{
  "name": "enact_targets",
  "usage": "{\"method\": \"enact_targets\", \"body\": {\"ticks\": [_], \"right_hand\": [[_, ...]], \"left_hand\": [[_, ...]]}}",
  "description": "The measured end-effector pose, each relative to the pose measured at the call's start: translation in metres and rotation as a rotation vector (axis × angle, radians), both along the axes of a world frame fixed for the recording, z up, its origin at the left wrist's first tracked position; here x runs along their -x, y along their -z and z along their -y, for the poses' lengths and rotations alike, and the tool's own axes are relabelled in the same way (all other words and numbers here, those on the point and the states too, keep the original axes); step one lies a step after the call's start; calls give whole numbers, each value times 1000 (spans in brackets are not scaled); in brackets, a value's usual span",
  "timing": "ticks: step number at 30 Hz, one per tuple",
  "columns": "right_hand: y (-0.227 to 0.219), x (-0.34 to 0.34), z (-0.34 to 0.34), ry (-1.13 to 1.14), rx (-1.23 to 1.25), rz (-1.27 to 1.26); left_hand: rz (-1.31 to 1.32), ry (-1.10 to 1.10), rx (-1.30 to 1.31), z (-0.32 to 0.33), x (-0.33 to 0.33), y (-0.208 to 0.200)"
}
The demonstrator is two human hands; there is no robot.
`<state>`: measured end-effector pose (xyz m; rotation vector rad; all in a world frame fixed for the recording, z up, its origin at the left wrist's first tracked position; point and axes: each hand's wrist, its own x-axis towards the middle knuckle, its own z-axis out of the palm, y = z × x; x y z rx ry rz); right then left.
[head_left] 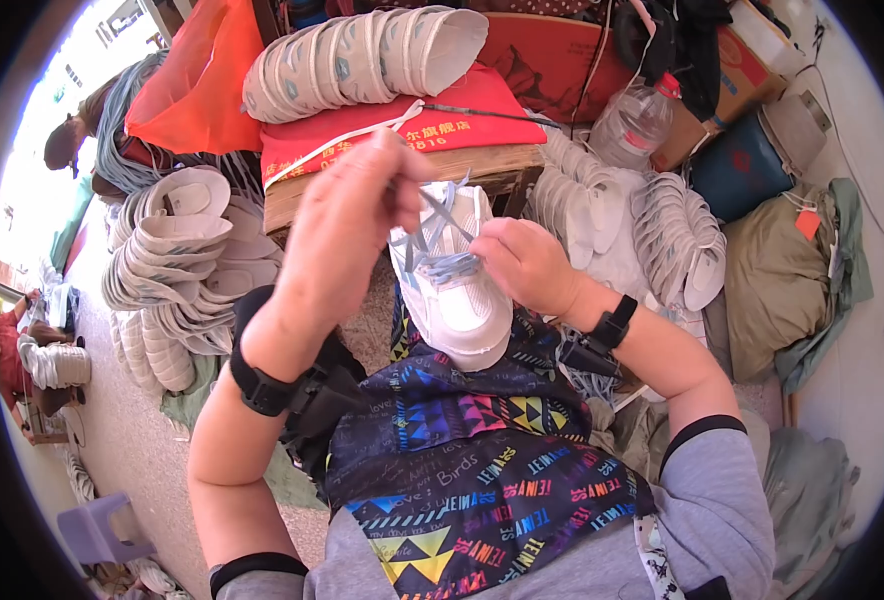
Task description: The recorder is lacing a white sneaker while sitting in a shoe workshop surrounded by shoe parts.
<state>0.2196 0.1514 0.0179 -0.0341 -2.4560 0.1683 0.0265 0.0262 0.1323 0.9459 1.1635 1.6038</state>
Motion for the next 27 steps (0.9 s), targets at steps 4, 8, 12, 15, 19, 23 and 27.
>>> {"method": "enact_targets", "body": {"ticks": [4, 8, 12, 15, 19, 23, 27], "right_hand": [[24, -19, -15, 12, -148, 77], [7, -8, 1, -66, 88, 46], [-18, 41, 38, -128, 738, 9], [-49, 50, 31, -299, 1246, 53], [-74, 36, -26, -311, 1665, -177], [-71, -12, -98, -298, 1977, -457], [-41, -99, -191, -37, 2017, -421]], "left_hand": [[165, 16, -269, 13, 31, -22], [2, -99, -172, 21, 16, -21], [0, -16, -214, 14, 8, -22], [133, -67, -184, 13, 31, -12], [584, -57, -198, 30, 100, 25], [876, -238, -39, 70, 177, 69], [880, -507, -60, 135, 307, 124]]}}
